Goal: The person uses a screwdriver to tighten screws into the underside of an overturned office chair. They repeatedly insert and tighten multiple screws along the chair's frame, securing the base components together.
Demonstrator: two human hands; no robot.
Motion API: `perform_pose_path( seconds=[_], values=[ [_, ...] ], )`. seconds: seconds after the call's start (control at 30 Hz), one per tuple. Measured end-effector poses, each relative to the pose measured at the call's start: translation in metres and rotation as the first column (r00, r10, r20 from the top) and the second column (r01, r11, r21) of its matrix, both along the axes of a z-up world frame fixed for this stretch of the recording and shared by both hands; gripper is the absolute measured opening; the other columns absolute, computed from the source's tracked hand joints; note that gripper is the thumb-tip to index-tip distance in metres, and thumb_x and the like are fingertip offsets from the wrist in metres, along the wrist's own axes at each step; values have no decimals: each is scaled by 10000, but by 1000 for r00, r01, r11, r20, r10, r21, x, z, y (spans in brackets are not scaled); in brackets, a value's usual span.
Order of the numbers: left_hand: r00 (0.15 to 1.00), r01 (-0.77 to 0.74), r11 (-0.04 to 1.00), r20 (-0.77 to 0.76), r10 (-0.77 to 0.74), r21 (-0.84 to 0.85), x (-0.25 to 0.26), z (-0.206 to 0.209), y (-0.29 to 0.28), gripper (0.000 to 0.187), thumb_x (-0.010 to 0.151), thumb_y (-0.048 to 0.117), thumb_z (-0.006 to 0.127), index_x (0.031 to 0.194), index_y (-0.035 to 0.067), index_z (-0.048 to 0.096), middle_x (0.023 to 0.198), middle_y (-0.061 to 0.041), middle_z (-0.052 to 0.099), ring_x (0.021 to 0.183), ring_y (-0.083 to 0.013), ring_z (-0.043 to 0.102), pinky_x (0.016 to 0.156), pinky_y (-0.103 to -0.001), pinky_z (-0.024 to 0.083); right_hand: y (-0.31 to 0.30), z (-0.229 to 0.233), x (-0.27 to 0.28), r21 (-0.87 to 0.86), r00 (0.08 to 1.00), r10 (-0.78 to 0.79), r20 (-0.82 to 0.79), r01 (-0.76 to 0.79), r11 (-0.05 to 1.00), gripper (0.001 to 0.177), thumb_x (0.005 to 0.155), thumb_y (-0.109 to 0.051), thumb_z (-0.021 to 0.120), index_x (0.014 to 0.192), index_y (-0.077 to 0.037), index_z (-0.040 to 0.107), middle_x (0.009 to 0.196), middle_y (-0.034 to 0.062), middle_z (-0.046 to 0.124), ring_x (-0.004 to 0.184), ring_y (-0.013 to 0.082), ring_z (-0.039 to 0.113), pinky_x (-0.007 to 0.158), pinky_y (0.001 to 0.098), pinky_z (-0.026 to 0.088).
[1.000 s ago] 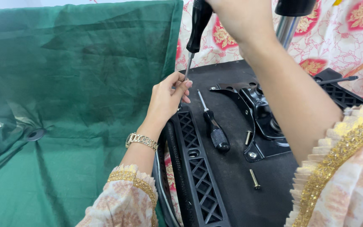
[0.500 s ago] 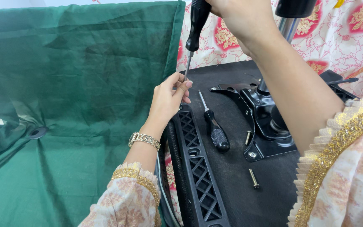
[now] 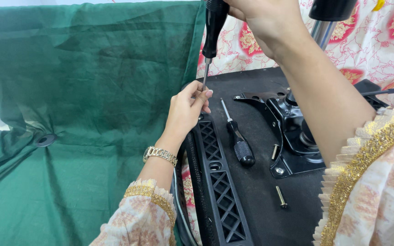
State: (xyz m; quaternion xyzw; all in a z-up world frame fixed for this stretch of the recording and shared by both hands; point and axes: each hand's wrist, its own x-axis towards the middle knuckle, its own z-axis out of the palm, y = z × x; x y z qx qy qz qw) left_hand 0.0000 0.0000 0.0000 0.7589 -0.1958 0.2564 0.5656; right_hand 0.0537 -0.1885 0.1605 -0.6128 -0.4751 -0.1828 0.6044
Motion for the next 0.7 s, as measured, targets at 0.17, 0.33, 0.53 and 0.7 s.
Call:
perform_pose_path(
  seconds=[0.17,0.33,0.53,0.7],
  values=[
    [999,15,1000,-31,-15,-1,1,3,-2,210,970,230,691,988,21,679,681,-27,658,585,-94,696,542,-251,539,5,4,-28,138,970,-72,-233,106,985,47,950,-96,670,920,-89,706,856,-35,710,838,61,713,869,269,601],
    [998,6,1000,-58,-6,5,2,2,-4,211,966,234,690,999,26,686,672,-24,651,579,-90,682,546,-249,536,10,3,-29,22,864,-500,47,500,866,220,1012,-189,774,923,0,704,794,19,653,733,122,631,702,292,525],
    [999,-5,1000,-50,5,-4,1,-2,-2,228,970,241,698,974,14,679,678,-24,648,597,-88,677,561,-250,540,-4,13,-15,-82,995,-85,-45,81,993,165,1022,-179,694,1090,-32,720,1018,2,740,996,106,730,962,281,597],
    [999,-11,1000,-48,10,-6,0,-2,0,224,955,235,707,972,13,686,686,-27,676,608,-82,683,580,-250,561,-6,12,-20,-47,995,86,-55,-89,995,180,1056,-159,699,1170,-20,695,1112,34,725,1090,135,724,1053,341,606]
  ],
)
